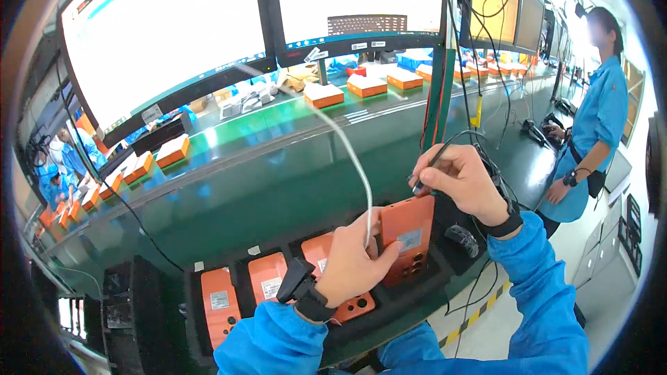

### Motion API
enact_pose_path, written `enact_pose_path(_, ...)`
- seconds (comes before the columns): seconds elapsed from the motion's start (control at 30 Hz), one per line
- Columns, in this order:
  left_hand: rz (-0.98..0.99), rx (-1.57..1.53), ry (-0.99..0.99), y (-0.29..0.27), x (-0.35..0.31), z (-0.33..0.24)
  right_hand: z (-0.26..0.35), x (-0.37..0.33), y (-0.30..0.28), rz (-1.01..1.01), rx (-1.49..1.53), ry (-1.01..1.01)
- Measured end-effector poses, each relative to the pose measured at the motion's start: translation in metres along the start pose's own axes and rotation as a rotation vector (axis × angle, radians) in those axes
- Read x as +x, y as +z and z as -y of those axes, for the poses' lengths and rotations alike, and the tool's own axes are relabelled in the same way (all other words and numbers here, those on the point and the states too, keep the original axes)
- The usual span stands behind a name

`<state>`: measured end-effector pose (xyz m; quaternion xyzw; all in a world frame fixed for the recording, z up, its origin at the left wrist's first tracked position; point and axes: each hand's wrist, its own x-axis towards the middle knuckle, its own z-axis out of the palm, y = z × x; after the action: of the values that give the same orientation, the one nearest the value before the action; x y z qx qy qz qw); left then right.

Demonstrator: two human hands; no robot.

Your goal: Testing and scanning mobile phone components on an assembly line.

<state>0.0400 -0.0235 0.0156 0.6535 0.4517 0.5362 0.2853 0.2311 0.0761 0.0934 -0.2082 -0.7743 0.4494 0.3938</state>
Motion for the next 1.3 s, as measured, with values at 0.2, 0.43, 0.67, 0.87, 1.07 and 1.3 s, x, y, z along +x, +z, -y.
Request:
enact_pose_path(0.2,0.020,0.088,0.017,-0.005,0.002,-0.008,0.020,0.015,0.002,0.198,-0.113,0.051)
enact_pose_path(0.43,0.056,0.127,-0.013,-0.007,0.001,-0.005,0.026,0.026,-0.007,0.420,-0.284,0.063)
enact_pose_path(0.67,-0.066,0.208,-0.188,-0.020,0.022,0.011,-0.020,-0.005,-0.017,-0.264,-0.309,-0.190)
enact_pose_path(0.87,-0.091,0.775,-0.061,-0.032,0.051,0.044,-0.086,-0.057,-0.127,-0.744,-0.416,-0.244)
enact_pose_path(1.07,0.010,0.632,-0.118,-0.063,0.048,0.031,-0.156,-0.111,-0.136,-0.127,-0.149,0.573)
enact_pose_path(1.3,-0.119,0.961,0.126,-0.093,0.020,-0.011,-0.135,-0.146,-0.070,-0.028,-0.275,0.380)
